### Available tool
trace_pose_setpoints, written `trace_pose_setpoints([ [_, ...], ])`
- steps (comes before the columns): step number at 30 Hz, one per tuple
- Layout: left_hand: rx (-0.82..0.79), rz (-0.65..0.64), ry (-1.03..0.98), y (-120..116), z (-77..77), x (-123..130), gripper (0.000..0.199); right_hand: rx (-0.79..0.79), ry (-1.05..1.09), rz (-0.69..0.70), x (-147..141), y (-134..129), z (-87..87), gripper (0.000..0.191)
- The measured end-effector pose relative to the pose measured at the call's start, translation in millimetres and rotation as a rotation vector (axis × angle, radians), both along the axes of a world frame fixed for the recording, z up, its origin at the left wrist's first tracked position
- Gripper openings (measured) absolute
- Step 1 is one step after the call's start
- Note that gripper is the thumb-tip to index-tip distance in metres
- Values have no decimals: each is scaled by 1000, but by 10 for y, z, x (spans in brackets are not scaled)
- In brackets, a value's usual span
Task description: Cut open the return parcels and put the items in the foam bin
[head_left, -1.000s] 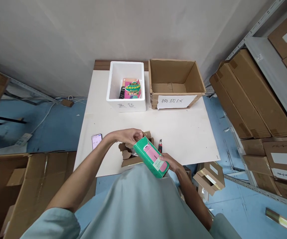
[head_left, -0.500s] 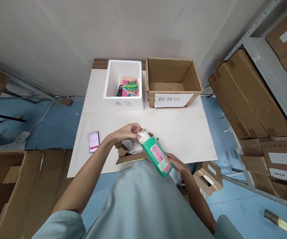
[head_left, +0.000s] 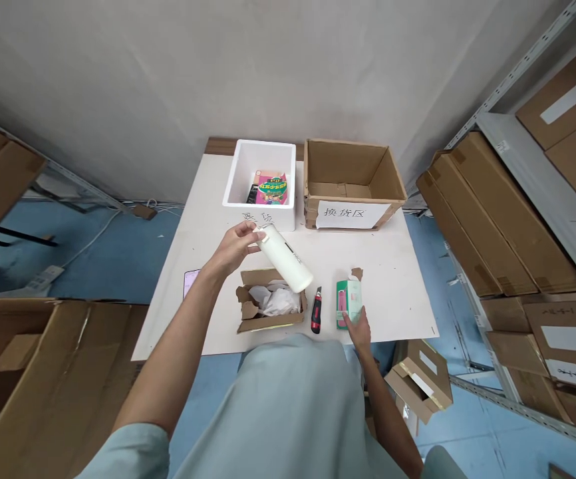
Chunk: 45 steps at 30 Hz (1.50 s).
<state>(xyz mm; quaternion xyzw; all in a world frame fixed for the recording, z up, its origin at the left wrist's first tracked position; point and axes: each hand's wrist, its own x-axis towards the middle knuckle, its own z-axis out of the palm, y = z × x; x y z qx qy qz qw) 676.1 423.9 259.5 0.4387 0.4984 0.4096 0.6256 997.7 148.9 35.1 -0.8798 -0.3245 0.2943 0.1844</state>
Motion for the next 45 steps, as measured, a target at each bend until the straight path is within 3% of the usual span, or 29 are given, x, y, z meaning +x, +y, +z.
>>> trace_pose_setpoints([
  [4,-3,11,19,-105,32,50,53,-65,49,11,-81,23,-45,109],
  [7,14,20,33,-173,72,68,53,-41,28,2,-139,118,94,105],
  [9,20,19,50,-221,98,81,53,55,28,10,-189,208,294,100],
  [12,21,7,80,-290,123,128,54,292,130,84,-332,341,736,91],
  [15,16,-27,103,-345,118,218,55,479,323,261,-584,446,1193,82],
  [18,2,-64,108,-386,80,313,54,531,245,443,-869,516,1455,90],
  [22,49,-94,183,-436,16,372,53,530,80,450,-1086,542,1464,85],
  [26,132,-115,268,-480,4,355,56,549,176,396,-1097,525,1456,84],
  [31,179,-152,154,-508,88,257,67,557,812,318,-1022,522,1671,76],
  [34,212,-213,82,-513,123,174,64,448,1262,273,-990,488,1756,64],
  [37,223,-291,-76,-532,118,130,57,351,1537,207,-994,437,1759,70],
  [40,139,-338,-230,-573,104,147,58,299,1554,191,-1021,398,1736,77],
  [45,16,-273,-227,-652,84,223,61,273,1416,184,-1018,392,1755,81],
])
